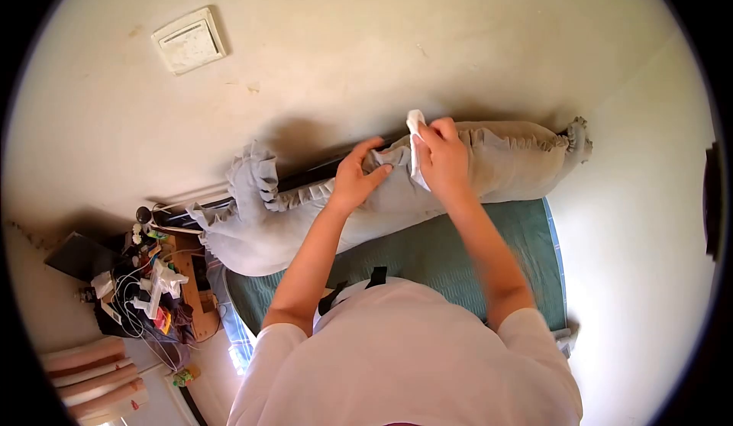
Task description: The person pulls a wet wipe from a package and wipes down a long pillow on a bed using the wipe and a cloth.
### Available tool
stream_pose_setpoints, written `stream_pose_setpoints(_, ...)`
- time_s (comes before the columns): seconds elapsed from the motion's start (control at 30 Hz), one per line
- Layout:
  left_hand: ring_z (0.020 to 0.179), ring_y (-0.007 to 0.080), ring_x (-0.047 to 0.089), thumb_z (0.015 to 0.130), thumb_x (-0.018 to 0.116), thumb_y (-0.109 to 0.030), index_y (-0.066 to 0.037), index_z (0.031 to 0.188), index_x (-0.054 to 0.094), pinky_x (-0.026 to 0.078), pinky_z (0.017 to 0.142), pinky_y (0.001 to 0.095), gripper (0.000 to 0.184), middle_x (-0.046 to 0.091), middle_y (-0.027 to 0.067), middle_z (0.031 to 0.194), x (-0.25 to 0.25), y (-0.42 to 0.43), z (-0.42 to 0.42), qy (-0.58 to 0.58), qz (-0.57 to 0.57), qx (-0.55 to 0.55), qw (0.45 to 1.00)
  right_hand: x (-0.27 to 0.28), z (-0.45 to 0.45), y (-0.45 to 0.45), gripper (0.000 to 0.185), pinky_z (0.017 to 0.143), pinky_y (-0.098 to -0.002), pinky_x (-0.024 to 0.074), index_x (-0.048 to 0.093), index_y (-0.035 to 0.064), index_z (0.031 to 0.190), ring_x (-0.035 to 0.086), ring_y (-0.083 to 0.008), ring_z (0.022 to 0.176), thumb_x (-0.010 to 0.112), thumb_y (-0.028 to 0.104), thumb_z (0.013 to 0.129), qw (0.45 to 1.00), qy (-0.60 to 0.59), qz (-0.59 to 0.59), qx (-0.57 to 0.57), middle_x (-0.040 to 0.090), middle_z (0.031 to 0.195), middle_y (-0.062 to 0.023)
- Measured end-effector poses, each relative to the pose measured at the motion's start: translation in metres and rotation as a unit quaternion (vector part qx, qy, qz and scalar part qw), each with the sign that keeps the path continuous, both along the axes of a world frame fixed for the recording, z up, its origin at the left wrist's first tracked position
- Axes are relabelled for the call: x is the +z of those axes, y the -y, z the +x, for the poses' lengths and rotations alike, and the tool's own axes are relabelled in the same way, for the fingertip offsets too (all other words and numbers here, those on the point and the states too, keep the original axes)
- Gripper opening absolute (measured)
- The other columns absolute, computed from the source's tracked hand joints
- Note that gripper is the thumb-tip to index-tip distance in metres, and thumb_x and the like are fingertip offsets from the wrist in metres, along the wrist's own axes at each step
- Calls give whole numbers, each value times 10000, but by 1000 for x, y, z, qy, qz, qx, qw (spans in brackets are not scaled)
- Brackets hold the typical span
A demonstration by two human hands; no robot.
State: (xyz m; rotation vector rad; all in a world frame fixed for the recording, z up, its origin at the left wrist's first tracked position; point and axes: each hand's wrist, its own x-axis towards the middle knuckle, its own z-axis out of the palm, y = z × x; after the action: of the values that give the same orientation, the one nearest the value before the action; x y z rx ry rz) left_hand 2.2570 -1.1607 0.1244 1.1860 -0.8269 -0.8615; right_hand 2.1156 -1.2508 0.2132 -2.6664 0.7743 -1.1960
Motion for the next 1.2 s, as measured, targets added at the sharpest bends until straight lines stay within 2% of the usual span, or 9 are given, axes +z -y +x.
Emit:
stream_pose_setpoints(0.07, 922, 69, 519, 857, 619, -107, 5, 1134, 565, 419, 821, 242, 303, 607, 31, 1109, -10, 6, 5, 146, 28, -25, 989, -16, -6, -6, 161, 603, -364, 462, 648, 68, 970, 559, -267, 700, 624, 92, 812, 999, 36, 12, 7, 530, 866, -86)
stream_pose_setpoints(0.23, 954, 98, 548, 958, 443, -95, -2, 1171, 573, 424, 861, 250, 267, 625, 41, 1069, 7, -2, -20, -352, -78, -49, 932, -55, 27, -23, 129, 577, -397, 458, 635, 62, 925, 558, -287, 683, 616, 112, 807, 996, -3, -72, 47, 511, 790, -95)
stream_pose_setpoints(0.33, 978, 112, 559, 978, 395, -116, 1, 1141, 588, 430, 868, 257, 278, 629, 42, 1063, 11, 3, -20, -329, -72, -42, 941, -52, 56, 10, 147, 571, -399, 456, 641, 80, 950, 560, -284, 672, 597, 108, 813, 986, -114, -5, -124, 507, 787, -88)
stream_pose_setpoints(0.43, 982, 125, 566, 977, 397, -110, -1, 1137, 589, 432, 876, 260, 273, 630, 53, 1075, 10, 0, -7, -320, -67, -82, 941, -27, 43, 17, 175, 568, -398, 459, 646, 97, 959, 568, -286, 671, 598, 85, 791, 991, 60, -3, -122, 514, 794, -89)
stream_pose_setpoints(0.57, 986, 124, 565, 976, 405, -128, 5, 1165, 572, 431, 880, 265, 285, 616, 53, 1110, 7, 3, -2, -386, -48, -106, 915, -48, 43, -36, 201, 565, -399, 466, 645, 100, 975, 574, -281, 679, 604, 86, 779, 998, 8, -65, 17, 515, 792, -87)
stream_pose_setpoints(0.73, 956, 122, 566, 975, 398, -123, 8, 1189, 553, 437, 865, 267, 296, 610, 46, 1086, 1, 2, -10, -286, -19, -59, 956, -33, 56, 22, 147, 555, -406, 477, 633, 129, 933, 584, -282, 651, 587, 126, 793, 989, -62, -22, -132, 513, 745, -68)
stream_pose_setpoints(0.97, 884, 120, 571, 972, 406, -122, 1, 1128, 600, 443, 832, 266, 279, 631, 35, 993, 6, 10, -16, -360, -6, 12, 933, -61, 31, -20, 184, 564, -403, 473, 636, 130, 973, 577, -290, 672, 586, 89, 801, 996, -22, -55, -65, 507, 794, -91)
stream_pose_setpoints(1.13, 889, 126, 569, 944, 444, -92, 20, 1122, 596, 444, 805, 256, 259, 638, 71, 1011, 12, -2, 1, -306, 28, -75, 949, -30, 25, 31, 181, 588, -391, 469, 636, 96, 990, 567, -293, 694, 575, 67, 822, 982, -71, -7, -173, 513, 826, -87)
stream_pose_setpoints(1.2, 871, 139, 566, 937, 449, -98, 15, 1128, 596, 452, 740, 262, 266, 640, 62, 1009, 22, 1, 13, -317, 9, -149, 936, -14, -5, 28, 105, 631, -381, 451, 624, 32, 930, 547, -285, 720, 579, 73, 844, 981, 128, -31, -139, 518, 847, -111)
